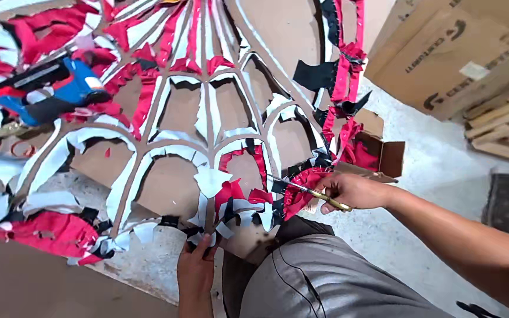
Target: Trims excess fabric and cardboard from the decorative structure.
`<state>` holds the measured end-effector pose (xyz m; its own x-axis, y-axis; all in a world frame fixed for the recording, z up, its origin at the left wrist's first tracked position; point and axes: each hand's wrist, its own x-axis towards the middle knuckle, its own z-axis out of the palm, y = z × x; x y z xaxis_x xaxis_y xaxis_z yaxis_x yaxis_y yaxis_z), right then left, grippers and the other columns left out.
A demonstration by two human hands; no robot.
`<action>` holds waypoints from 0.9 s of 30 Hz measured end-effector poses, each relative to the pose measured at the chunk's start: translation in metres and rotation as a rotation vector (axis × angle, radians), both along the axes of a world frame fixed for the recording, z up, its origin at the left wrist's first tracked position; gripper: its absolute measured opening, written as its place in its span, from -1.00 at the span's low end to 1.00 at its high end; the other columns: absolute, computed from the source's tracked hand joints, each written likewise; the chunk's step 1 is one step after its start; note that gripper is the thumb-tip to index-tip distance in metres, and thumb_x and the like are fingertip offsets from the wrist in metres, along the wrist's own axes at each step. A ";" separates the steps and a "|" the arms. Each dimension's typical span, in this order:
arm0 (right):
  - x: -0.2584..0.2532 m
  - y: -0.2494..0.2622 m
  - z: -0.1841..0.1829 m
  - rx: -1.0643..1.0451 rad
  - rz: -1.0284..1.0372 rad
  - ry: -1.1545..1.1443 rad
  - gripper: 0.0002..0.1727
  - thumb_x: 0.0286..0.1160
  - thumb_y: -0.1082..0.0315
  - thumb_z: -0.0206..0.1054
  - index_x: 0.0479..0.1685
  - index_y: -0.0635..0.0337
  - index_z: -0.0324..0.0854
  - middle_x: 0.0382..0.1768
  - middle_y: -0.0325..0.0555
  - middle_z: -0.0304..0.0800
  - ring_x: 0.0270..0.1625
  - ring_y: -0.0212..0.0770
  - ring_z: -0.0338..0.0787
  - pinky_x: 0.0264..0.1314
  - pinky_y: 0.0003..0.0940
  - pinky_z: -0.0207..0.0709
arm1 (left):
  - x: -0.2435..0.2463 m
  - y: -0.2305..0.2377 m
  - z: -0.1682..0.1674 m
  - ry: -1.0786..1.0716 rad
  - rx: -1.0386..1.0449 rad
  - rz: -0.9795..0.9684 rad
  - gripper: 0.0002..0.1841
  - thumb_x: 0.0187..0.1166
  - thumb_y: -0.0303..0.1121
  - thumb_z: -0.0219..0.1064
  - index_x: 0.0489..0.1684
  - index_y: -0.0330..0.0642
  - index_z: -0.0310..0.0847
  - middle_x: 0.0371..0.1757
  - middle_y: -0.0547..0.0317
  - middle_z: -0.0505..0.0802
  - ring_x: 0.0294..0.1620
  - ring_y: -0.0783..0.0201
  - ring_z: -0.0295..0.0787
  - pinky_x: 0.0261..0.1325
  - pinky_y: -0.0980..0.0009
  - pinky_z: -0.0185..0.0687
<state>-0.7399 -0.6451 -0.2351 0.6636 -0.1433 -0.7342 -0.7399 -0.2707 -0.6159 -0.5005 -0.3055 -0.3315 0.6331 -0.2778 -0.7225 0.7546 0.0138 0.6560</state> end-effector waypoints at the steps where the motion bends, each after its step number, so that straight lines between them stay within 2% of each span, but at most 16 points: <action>1: -0.007 0.011 -0.002 0.037 -0.085 0.014 -0.59 0.31 -0.03 0.65 0.00 0.00 0.77 -0.49 -0.25 0.80 -0.50 -0.32 0.75 -0.35 -0.31 0.70 | 0.001 0.002 0.000 0.005 -0.002 -0.017 -0.61 0.63 -0.67 0.16 0.42 -0.40 0.33 0.09 -0.13 0.80 -0.03 0.07 0.90 0.02 0.14 0.91; 3: -0.016 0.033 -0.007 0.123 -0.241 0.020 -0.57 0.33 -0.02 0.64 0.05 0.02 0.75 -0.47 -0.20 0.81 -0.51 -0.29 0.76 -0.38 -0.32 0.71 | 0.005 0.005 0.002 0.011 0.016 -0.075 -0.63 0.65 -0.66 0.16 0.41 -0.41 0.33 0.09 -0.14 0.80 -0.02 0.07 0.90 0.03 0.14 0.91; 5: -0.006 0.054 -0.012 0.210 -0.305 -0.003 -0.53 0.39 -0.03 0.60 0.10 0.09 0.70 -0.44 -0.17 0.79 -0.48 -0.27 0.76 -0.35 -0.31 0.70 | 0.011 0.004 0.002 0.021 0.042 -0.131 -0.64 0.63 -0.67 0.17 0.39 -0.42 0.35 0.06 -0.14 0.81 -0.05 0.08 0.91 0.01 0.15 0.91; 9: 0.062 0.080 -0.021 0.220 -0.255 -0.062 -0.48 0.42 -0.06 0.56 0.15 0.16 0.71 -0.39 -0.11 0.78 -0.42 -0.23 0.75 -0.25 -0.18 0.70 | 0.024 0.006 -0.002 0.071 0.050 -0.228 -0.60 0.59 -0.71 0.19 0.39 -0.44 0.33 0.04 -0.17 0.80 -0.04 0.07 0.89 0.04 0.13 0.89; 14: 0.133 0.071 -0.047 0.121 -0.188 -0.018 -0.50 0.41 -0.13 0.54 -0.01 0.14 0.74 -0.44 -0.09 0.78 -0.49 -0.20 0.72 -0.33 -0.14 0.67 | 0.032 0.010 -0.001 0.099 0.048 -0.299 -0.63 0.60 -0.70 0.21 0.36 -0.48 0.34 0.00 -0.23 0.82 -0.11 0.02 0.90 -0.01 0.12 0.90; 18: 0.135 0.066 -0.040 0.093 -0.182 0.002 -0.50 0.42 -0.15 0.53 -0.07 0.14 0.73 -0.47 -0.13 0.77 -0.50 -0.24 0.72 -0.33 -0.20 0.67 | 0.035 0.009 -0.001 0.121 0.045 -0.337 -0.66 0.62 -0.70 0.21 0.33 -0.51 0.35 -0.06 -0.26 0.83 -0.15 0.00 0.91 -0.03 0.13 0.91; 21: 0.126 0.069 -0.034 0.134 -0.213 0.018 -0.52 0.45 -0.11 0.53 -0.01 0.15 0.73 -0.47 -0.14 0.78 -0.51 -0.27 0.72 -0.35 -0.28 0.66 | 0.038 0.011 0.000 0.146 0.015 -0.355 -0.69 0.64 -0.70 0.19 0.30 -0.53 0.36 -0.07 -0.28 0.85 -0.14 -0.02 0.94 -0.02 0.14 0.92; 27: 0.139 0.068 -0.055 0.099 -0.186 -0.057 -0.58 0.44 -0.06 0.55 -0.03 0.11 0.76 -0.50 -0.18 0.76 -0.55 -0.33 0.68 -0.40 -0.34 0.61 | 0.041 0.012 0.000 0.172 -0.013 -0.344 -0.66 0.64 -0.71 0.19 0.34 -0.56 0.33 0.00 -0.34 0.84 -0.08 -0.08 0.94 0.00 0.10 0.93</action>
